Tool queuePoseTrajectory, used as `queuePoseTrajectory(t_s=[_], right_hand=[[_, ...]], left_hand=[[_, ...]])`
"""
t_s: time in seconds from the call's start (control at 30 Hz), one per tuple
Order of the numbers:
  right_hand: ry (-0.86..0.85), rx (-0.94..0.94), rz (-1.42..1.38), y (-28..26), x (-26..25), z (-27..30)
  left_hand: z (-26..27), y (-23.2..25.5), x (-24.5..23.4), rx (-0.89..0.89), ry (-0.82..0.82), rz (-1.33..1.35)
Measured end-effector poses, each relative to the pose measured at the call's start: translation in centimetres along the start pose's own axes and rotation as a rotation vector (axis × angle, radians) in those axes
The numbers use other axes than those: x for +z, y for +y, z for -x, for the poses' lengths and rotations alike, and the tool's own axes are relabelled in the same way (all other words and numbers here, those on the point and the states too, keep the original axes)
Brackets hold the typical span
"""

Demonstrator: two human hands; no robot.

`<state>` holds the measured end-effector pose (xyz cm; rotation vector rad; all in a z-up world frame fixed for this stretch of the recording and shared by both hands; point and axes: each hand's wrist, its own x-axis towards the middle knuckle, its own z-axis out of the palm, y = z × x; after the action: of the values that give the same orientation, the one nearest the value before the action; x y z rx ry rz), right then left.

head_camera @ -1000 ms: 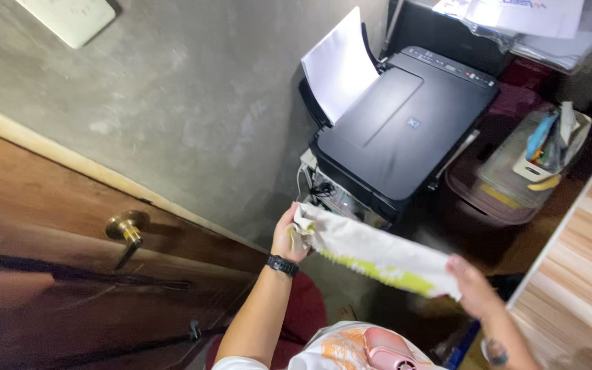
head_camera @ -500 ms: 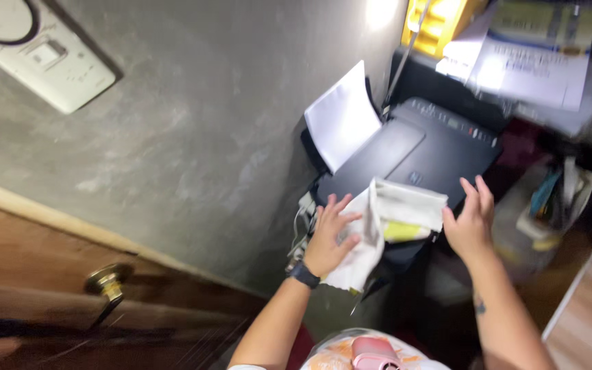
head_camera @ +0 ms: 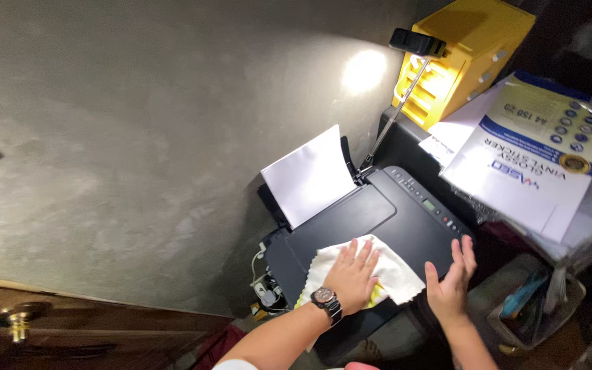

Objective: The person organizes cables behind a printer, wipes the printer surface with a cloth, then loads a stack of white paper into the printer's top tray. They also handle a package of glossy vinyl sticker paper and place it on the printer.

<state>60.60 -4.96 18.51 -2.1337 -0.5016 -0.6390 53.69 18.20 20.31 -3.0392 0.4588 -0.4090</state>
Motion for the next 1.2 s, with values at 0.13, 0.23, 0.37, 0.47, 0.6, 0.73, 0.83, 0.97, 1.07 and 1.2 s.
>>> queuePoseTrajectory(t_s=[0.13,0.23,0.37,0.47,0.6,0.73,0.83,0.97,1.07,1.2], right_hand=[[0.176,0.057,-0.173,1.5,-0.7,-0.4],[0.229,-0.001,-0.365,3.3,-0.8,-1.6],[0.166,0.01,-0.361,4.7,-1.9,-1.5],[0.149,0.035,-0.346,5.8,-3.1,-1.1],[0.147,0.106,-0.343,7.0,-4.8,0.3],[0.114,0.137,-0.321,6.9,-5.6,0.5],[0.045,0.153,-0.326,6.1,-5.3,-0.1],[0.029,0.017,-0.39,5.4,-4.4,-2.2],[-0.006,-0.025,-0.412,4.0,-4.0,-3.3],[-0.072,-0.093,-0.438,1.0,-3.1,-4.8]], left_hand=[[-7.0,3.6,0.6,-0.053,-0.289,0.417],[-12.6,5.8,1.9,0.062,-0.278,0.38],[-19.6,4.6,7.0,0.086,-0.247,0.247],[-24.4,-0.7,11.5,-0.179,-0.103,0.457],[-26.5,-4.7,13.8,-0.256,0.286,0.373],[-25.4,0.0,9.8,-0.622,-0.293,0.855],[-20.2,7.3,5.6,-0.094,0.139,0.574],[-15.5,7.8,3.8,0.168,-0.043,0.559],[-14.4,3.0,4.9,-0.033,-0.048,0.512],[-11.0,-3.6,5.1,-0.277,0.024,0.412]])
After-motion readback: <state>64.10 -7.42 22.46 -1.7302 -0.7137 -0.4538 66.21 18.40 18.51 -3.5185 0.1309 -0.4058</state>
